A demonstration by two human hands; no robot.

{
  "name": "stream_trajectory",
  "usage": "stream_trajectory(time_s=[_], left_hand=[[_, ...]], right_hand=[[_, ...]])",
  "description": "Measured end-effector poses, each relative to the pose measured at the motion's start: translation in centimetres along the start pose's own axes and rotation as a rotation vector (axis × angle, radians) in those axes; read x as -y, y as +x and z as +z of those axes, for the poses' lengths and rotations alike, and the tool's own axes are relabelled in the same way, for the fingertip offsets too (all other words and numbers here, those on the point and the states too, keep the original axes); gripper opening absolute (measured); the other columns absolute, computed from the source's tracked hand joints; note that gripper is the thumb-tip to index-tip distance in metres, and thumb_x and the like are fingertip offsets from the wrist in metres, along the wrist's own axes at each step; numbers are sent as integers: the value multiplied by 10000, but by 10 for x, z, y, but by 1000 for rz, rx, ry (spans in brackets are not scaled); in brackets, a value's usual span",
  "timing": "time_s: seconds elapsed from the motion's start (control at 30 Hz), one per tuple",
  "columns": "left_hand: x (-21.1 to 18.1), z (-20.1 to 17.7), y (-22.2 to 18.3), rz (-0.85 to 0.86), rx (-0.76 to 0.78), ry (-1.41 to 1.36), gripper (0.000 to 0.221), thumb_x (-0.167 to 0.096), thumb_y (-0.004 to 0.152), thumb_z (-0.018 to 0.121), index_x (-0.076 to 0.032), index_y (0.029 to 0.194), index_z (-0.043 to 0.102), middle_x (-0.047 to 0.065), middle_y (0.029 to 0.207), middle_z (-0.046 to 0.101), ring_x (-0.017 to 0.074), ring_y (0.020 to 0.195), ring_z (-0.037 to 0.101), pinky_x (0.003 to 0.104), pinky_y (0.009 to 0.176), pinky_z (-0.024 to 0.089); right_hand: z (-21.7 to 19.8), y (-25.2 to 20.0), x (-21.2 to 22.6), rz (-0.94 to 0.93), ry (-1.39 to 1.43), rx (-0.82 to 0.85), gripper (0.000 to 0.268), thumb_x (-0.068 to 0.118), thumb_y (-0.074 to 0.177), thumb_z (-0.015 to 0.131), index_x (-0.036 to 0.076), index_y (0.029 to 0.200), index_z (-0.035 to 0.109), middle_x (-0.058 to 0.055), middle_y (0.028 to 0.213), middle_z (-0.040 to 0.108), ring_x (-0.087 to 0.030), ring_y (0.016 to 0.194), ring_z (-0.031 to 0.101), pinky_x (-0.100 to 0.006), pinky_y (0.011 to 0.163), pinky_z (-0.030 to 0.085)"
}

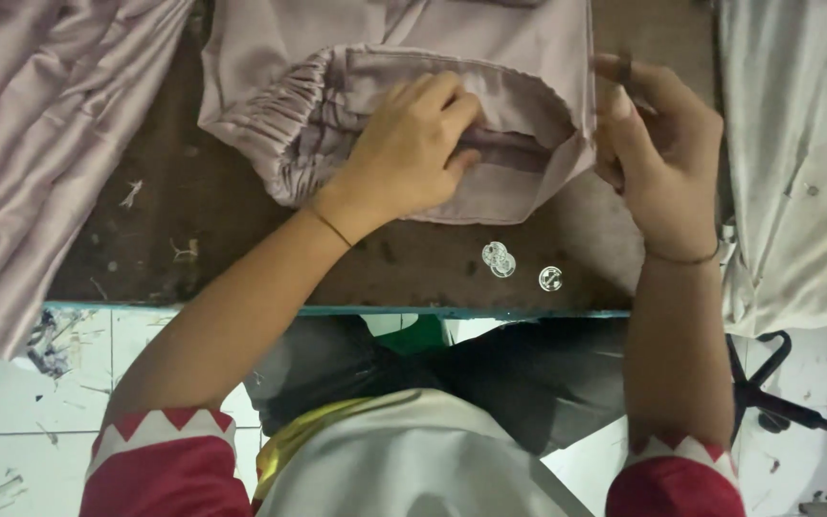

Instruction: Trimming loose threads from satin garments using thread snips and folding them

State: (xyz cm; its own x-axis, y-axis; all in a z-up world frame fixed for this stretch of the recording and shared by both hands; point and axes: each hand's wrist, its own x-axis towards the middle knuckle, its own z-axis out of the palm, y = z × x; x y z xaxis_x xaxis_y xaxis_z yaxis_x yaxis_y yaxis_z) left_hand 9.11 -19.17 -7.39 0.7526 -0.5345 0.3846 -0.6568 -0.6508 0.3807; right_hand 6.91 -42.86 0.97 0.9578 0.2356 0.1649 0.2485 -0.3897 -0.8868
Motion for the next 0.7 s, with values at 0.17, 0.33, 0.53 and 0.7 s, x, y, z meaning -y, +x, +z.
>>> stream_trajectory(time_s=[0.17,0.33,0.53,0.7], left_hand=[[-2,7,-2,-15,-111,29,209,-292,941,772,-105,1029,738,110,1077,673,274,977,599,414,818,492],[6,-4,0,-135,-111,-329,96,-41,900,753,-77,957,684,55,921,730,227,853,670,406,811,529],[8,-16,3,-90,-175,-428,84,19,1025,617,-51,1027,570,42,783,706,172,695,721,274,587,559],[5,-23,2,-69,-260,-471,67,31,1056,583,-27,1040,554,63,803,669,164,706,711,247,594,525]], right_hand=[[18,39,-5,58,315,209,327,237,1141,510,-31,1308,594,1,753,455,-75,611,443,-196,513,318],[25,52,-41,73,146,288,453,330,1102,499,-43,1317,641,37,660,366,-54,574,323,-205,465,235],[10,52,-51,-211,-45,371,413,155,1118,542,-101,1439,593,-113,974,571,-190,908,505,-293,805,401],[7,49,-43,-124,-95,422,346,119,1040,628,-34,1347,588,-142,1112,658,-207,940,627,-289,797,538]])
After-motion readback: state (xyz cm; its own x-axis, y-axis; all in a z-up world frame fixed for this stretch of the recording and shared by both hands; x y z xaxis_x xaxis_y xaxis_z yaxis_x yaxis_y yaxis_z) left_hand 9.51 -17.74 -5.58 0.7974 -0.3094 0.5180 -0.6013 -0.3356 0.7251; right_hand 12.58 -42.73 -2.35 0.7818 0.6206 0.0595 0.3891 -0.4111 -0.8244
